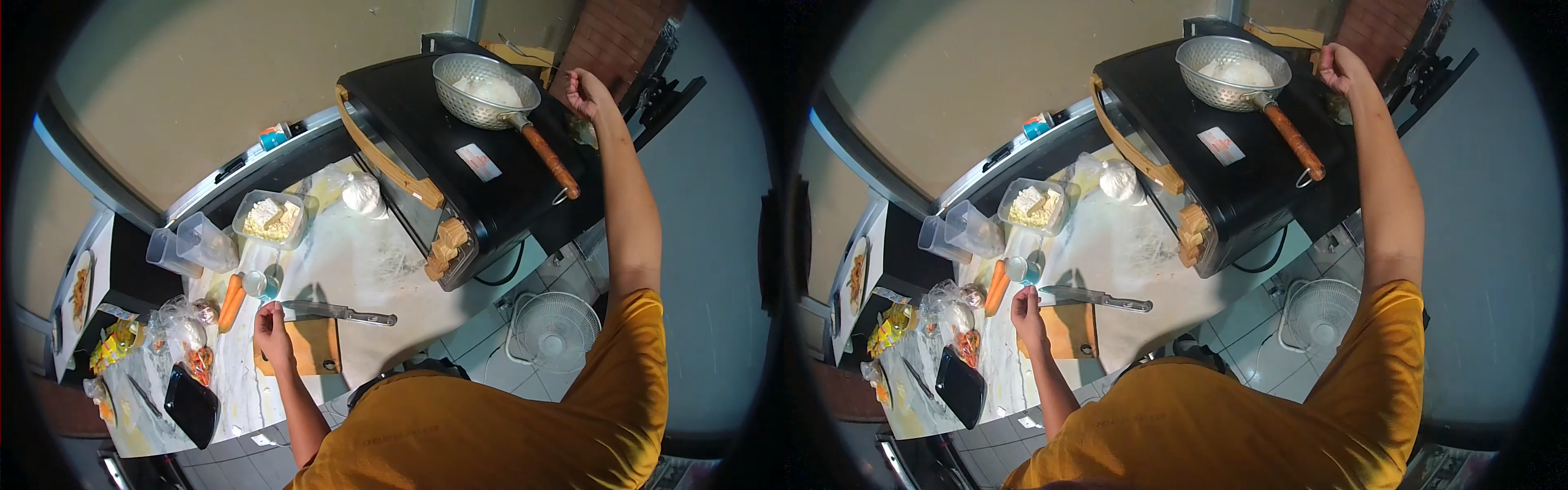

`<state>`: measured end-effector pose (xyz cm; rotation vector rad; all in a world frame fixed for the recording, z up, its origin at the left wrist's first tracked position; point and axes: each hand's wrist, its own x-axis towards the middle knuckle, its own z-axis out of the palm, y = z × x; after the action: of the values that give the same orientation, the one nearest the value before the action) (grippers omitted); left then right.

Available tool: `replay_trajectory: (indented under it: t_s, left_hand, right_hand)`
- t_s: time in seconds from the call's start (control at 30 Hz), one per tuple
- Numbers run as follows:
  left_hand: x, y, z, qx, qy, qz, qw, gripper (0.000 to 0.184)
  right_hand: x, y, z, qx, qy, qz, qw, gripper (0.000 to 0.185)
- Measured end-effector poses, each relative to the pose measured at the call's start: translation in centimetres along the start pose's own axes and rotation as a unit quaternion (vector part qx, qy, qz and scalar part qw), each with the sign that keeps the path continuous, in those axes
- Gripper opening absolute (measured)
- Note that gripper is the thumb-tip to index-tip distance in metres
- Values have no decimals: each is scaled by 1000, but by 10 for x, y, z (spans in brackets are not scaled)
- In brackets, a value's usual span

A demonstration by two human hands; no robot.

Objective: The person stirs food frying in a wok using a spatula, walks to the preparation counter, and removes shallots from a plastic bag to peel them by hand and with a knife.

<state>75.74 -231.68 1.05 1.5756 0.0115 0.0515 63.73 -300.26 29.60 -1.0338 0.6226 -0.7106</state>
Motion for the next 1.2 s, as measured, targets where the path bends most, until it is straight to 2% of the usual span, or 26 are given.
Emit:
replay_trajectory:
  t_s: [0.07,0.2,0.27,0.3,0.4,0.53,0.6,0.77,0.83,0.97,1.1,1.2]
  left_hand:
    - [4,-3,0,-4,-2,5,1000,15]
    - [8,3,4,3,-13,9,1000,15]
    - [11,3,5,6,-17,8,1000,15]
    - [12,3,5,10,-20,7,1000,15]
    - [16,-2,6,5,-22,9,1000,14]
    - [18,2,8,3,-22,2,1000,14]
    - [20,3,6,10,-19,2,1000,14]
    - [29,0,-2,-9,-21,7,1000,14]
    - [30,2,-3,-3,-13,-1,1000,14]
    - [33,-1,-4,-2,-8,19,1000,14]
    - [31,-4,-7,-23,-6,6,1000,14]
    - [30,-9,-7,-29,-3,-9,1000,14]
  right_hand:
    - [-2,0,-2,55,16,47,997,18]
    - [-7,1,-13,1,-1,-2,1000,16]
    - [-18,7,-5,-169,20,-142,975,16]
    - [-25,13,2,-169,22,-143,975,16]
    - [-32,29,20,-246,49,-227,941,18]
    - [-27,37,29,-265,47,-287,919,20]
    - [-29,36,31,-300,98,-319,894,23]
    - [-43,21,32,-295,137,-359,875,23]
    - [-70,11,40,-190,126,-354,907,21]
    - [-131,-11,54,-89,114,-380,914,20]
    - [-223,-14,65,-104,63,-433,893,19]
    - [-291,27,93,-131,-31,-445,885,17]
